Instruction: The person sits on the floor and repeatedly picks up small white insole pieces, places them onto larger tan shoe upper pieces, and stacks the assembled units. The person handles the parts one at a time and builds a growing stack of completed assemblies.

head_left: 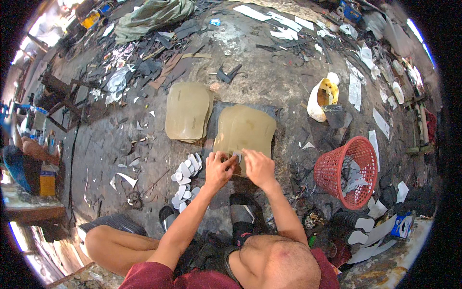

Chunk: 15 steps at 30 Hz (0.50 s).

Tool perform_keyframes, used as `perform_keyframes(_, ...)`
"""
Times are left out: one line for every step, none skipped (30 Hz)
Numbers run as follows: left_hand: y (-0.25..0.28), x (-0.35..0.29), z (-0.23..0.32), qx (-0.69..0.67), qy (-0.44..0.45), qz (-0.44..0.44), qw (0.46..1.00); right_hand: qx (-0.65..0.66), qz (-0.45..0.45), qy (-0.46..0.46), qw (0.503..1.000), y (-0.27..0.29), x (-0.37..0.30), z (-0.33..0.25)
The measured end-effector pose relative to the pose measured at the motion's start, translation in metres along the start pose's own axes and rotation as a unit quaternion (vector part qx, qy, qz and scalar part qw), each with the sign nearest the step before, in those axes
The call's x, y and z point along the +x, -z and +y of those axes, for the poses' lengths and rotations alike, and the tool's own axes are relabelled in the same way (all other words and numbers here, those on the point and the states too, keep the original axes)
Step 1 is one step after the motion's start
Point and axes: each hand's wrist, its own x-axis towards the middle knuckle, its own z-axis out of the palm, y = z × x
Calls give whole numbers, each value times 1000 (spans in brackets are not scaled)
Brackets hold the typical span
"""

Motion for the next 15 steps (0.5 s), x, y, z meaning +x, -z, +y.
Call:
perform_keyframes(-1, 1, 0, -8, 10, -3, 1000, 18, -7, -50, 999, 7, 5, 3)
perform_keyframes(-2, 0, 1, -17, 22, -6, 1000, 41, 14, -74, 996, 11, 8, 4)
perform_keyframes(-2, 1, 0, -16, 14, 5, 1000, 52, 77, -28, 995, 13, 11, 4)
perform_keyframes(-2, 1, 0, -17, 11, 4, 1000, 44, 30, -20, 998, 13, 11, 3)
perform_keyframes(-3, 1, -1, -15, 10, 6, 1000, 37, 6, 0, 999, 10, 10, 2)
perform_keyframes(-3, 2, -2, -13, 8, 8, 1000, 30, -17, 19, 999, 5, 7, 0)
perform_keyframes(-3, 2, -4, -14, 1, 17, 1000, -3, -29, 42, 999, -1, 2, -3)
perform_keyframes(-3, 2, -5, -15, -6, 27, 1000, -37, -13, 57, 998, -6, -1, -6)
perform_keyframes(-2, 1, -4, -19, -17, 37, 999, -75, -15, 59, 995, -11, -5, -9)
perform_keyframes(-2, -1, -2, -19, 2, 31, 999, -114, -12, 64, 991, -14, -6, -10)
perform_keyframes(-2, -3, 1, -23, 13, 27, 999, -112, -24, 44, 992, -16, -3, -11)
perform_keyframes(-2, -3, 4, -30, 28, 28, 999, -95, -50, 31, 994, -16, 2, -11)
perform_keyframes(-2, -7, 10, -6, 18, 43, 999, -82, -72, 16, 994, -15, 10, -11)
perform_keyframes(-2, -12, 18, 16, 12, 65, 998, -78, -117, -19, 990, -12, 20, -10)
perform_keyframes(-2, -14, 24, 36, -13, 99, 994, -79, -144, -37, 986, -10, 31, -8)
